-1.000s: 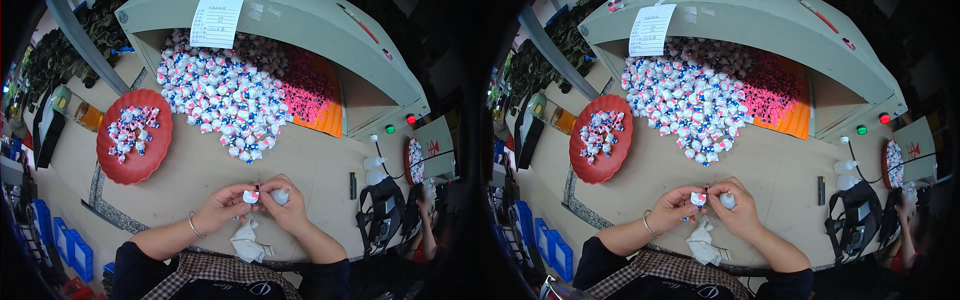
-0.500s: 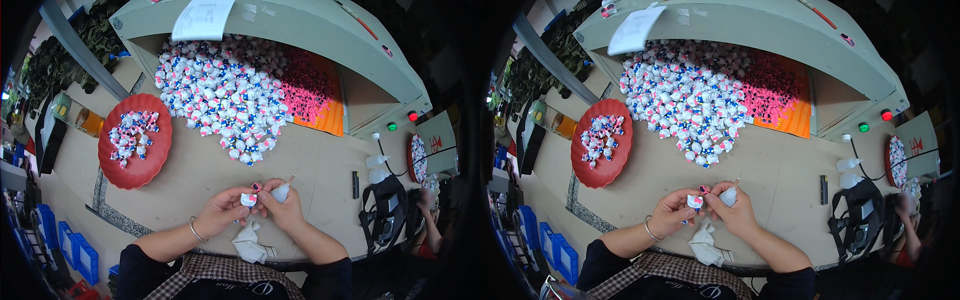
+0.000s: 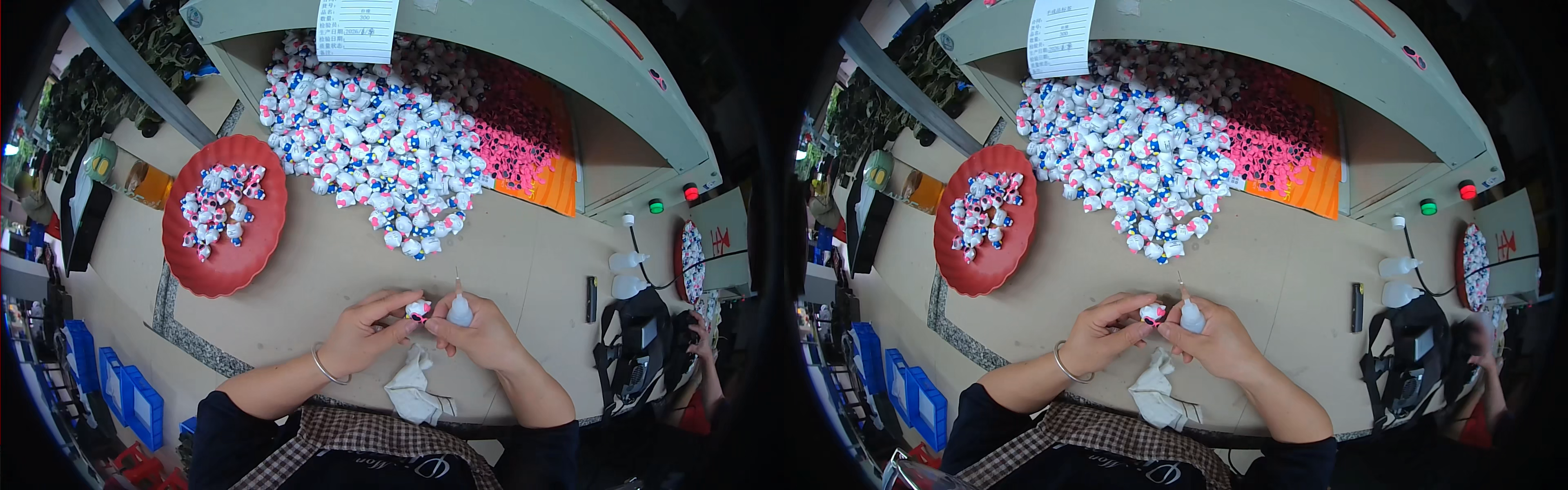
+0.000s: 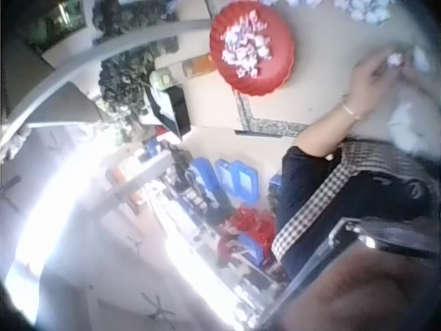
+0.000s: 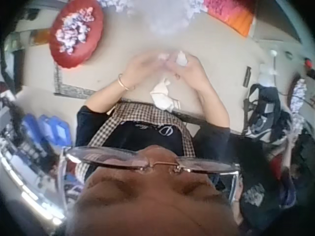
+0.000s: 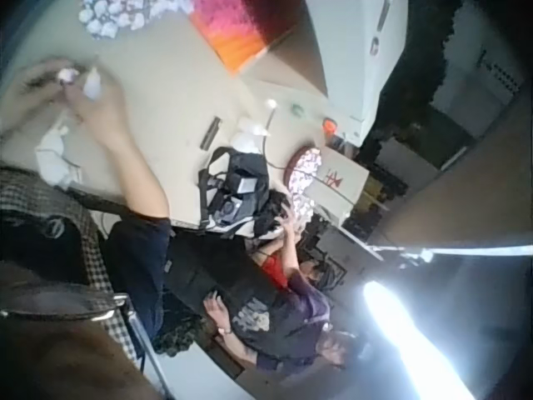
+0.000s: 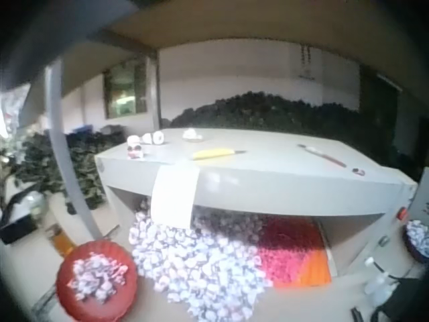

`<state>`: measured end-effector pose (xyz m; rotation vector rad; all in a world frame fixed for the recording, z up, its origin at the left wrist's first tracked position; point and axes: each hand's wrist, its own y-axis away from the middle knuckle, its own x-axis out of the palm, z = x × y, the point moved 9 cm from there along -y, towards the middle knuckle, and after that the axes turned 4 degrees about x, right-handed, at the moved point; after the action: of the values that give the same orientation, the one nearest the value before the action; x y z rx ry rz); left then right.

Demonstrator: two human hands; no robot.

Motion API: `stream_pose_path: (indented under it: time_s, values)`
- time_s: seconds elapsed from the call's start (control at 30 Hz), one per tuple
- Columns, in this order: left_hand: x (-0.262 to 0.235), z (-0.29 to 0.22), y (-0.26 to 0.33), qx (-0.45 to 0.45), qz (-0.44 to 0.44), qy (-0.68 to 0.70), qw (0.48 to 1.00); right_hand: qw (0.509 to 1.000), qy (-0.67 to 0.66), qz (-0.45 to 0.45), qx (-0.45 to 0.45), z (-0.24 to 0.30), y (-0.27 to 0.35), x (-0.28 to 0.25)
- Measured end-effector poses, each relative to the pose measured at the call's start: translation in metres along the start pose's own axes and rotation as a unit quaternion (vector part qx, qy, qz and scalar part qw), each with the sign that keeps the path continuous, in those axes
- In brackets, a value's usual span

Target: The person assembles small cat-themed figurines by applying glue from a bottle to figurine components and joining them together by hand.

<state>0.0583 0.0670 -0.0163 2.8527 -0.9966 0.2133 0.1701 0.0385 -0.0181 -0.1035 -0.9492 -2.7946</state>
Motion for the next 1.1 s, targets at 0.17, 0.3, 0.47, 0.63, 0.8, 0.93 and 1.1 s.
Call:
stream_pose_path:
  time_s: [0.17, 0.3, 0.47, 0.63, 0.8, 0.93, 1.1]
  values:
    - [0.002, 0.004, 0.000, -0.026, 0.013, 0.029, 0.999, 0.997, 0.018, -0.076, -0.022, -0.002, 0.003, -0.004]
    - [0.000, 0.014, 0.001, -0.077, 0.001, 0.087, 0.993, 0.987, 0.018, -0.144, -0.068, 0.000, 0.005, -0.007]
    - [0.002, 0.021, 0.002, -0.096, -0.004, 0.139, 0.986, 0.983, 0.039, -0.113, -0.141, 0.007, 0.004, -0.005]
    - [0.000, 0.019, 0.002, -0.097, 0.001, 0.139, 0.986, 0.971, 0.090, -0.115, -0.186, 0.014, 0.003, -0.005]
    - [-0.001, 0.020, 0.004, -0.090, 0.010, 0.127, 0.988, 0.973, 0.101, -0.095, -0.182, 0.011, -0.002, 0.001]
    - [0.000, 0.021, 0.003, -0.094, -0.003, 0.172, 0.981, 0.979, 0.054, -0.113, -0.161, 0.001, -0.009, -0.002]
    - [-0.033, 0.005, 0.005, -0.070, -0.144, 0.247, 0.956, 0.978, -0.023, -0.110, -0.178, 0.006, -0.011, 0.004]
